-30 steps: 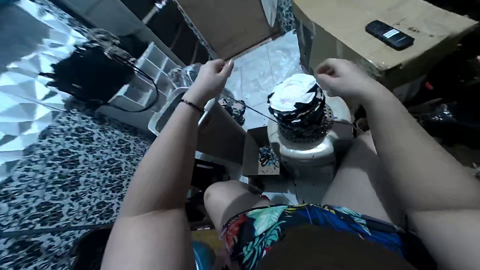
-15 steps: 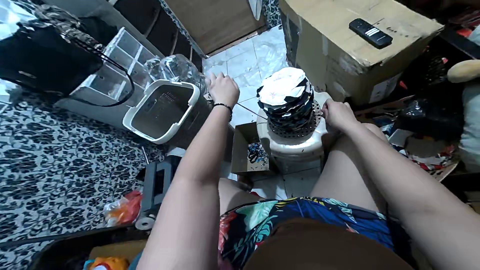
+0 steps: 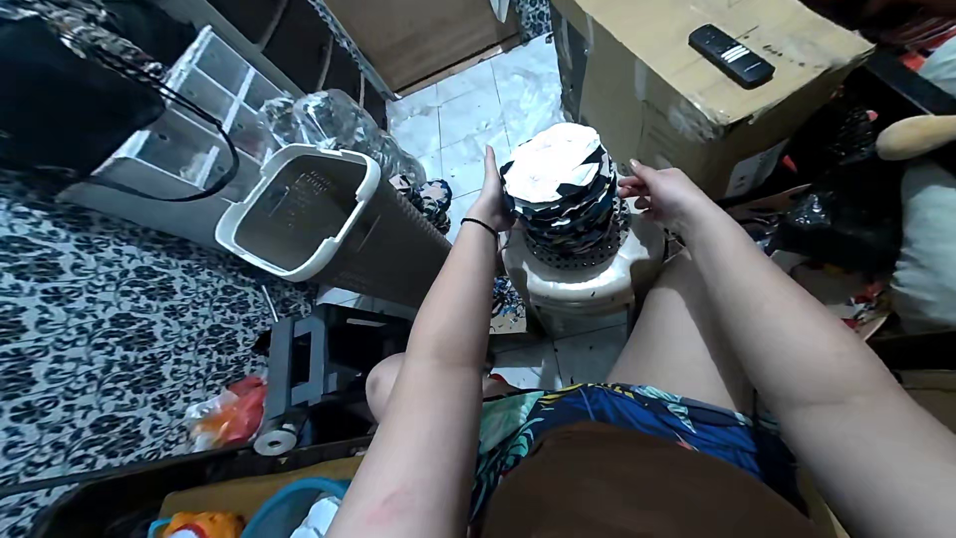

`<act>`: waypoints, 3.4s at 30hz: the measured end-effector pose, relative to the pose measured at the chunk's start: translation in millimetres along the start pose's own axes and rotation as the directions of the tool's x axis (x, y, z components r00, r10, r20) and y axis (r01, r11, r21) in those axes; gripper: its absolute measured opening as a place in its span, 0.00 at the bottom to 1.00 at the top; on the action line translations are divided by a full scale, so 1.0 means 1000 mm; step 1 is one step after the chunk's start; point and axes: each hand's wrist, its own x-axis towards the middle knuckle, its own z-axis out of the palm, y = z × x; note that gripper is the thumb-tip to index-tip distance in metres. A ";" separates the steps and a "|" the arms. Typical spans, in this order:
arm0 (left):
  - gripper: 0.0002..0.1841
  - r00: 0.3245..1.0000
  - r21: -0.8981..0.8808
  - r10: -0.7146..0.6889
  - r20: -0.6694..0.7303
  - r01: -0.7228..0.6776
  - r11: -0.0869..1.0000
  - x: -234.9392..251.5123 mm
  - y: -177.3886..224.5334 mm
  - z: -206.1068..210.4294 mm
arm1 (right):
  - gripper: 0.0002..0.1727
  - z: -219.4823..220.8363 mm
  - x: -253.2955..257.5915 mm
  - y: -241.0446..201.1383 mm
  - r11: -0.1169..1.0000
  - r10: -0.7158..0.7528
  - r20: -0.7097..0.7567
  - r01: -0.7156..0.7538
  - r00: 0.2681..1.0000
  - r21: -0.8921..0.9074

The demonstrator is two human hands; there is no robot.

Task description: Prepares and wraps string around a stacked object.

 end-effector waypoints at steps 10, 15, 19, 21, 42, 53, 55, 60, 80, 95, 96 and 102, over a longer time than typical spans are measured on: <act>0.49 0.992 0.022 0.050 0.118 -0.053 0.998 -0.013 -0.001 0.013 | 0.52 0.036 0.002 -0.025 0.998 0.022 -0.018 -0.023 1.000 -0.052; 0.49 0.989 0.013 0.087 0.123 -0.089 0.996 -0.011 -0.006 0.018 | 0.51 0.034 0.008 -0.018 1.000 0.002 -0.013 -0.001 1.000 0.010; 0.51 0.994 0.111 0.097 0.056 -0.102 0.989 -0.005 -0.007 0.008 | 0.49 0.025 0.004 -0.020 0.999 0.039 -0.018 -0.039 0.999 -0.022; 0.53 0.984 0.287 0.164 -0.072 -0.137 0.948 -0.008 0.007 -0.006 | 0.43 0.008 0.003 -0.024 0.991 -0.012 -0.021 0.009 1.000 -0.136; 0.25 0.652 0.847 0.555 0.516 -0.485 -0.218 -0.008 0.009 0.061 | 0.08 0.000 -0.044 -0.156 -0.096 -0.417 0.609 0.634 0.675 -0.768; 0.21 0.758 0.907 0.527 0.385 -0.418 -0.062 -0.012 0.012 0.041 | 0.07 0.059 0.057 -0.082 0.223 -0.755 0.608 0.968 0.245 -0.113; 0.22 0.745 0.895 0.542 0.388 -0.445 -0.029 -0.010 0.011 0.035 | 0.10 0.062 0.056 -0.076 0.253 -0.765 0.586 0.962 0.267 -0.107; 0.25 0.627 0.865 0.625 0.465 -0.473 -0.169 -0.009 0.020 -0.003 | 0.11 0.060 0.053 -0.074 0.255 -0.694 0.642 0.945 0.327 -0.206; 0.21 0.878 0.917 0.285 0.384 -0.326 -0.230 -0.063 0.148 -0.052 | 0.08 0.076 0.064 -0.086 0.055 -0.604 0.772 0.977 0.195 -0.204; 0.13 0.297 0.793 0.756 0.583 -0.410 -0.450 -0.114 0.008 0.025 | 0.14 0.065 -0.027 -0.073 0.593 -0.455 0.298 0.535 0.839 -0.601; 0.13 0.282 0.821 0.814 0.508 -0.444 -0.358 -0.114 -0.006 0.020 | 0.14 0.065 -0.030 -0.068 0.615 -0.458 0.286 0.532 0.842 -0.582; 0.16 0.533 0.608 0.836 -0.135 -0.622 0.494 -0.100 -0.070 0.003 | 0.12 0.068 -0.050 -0.043 0.756 -0.482 0.274 0.553 0.832 -0.350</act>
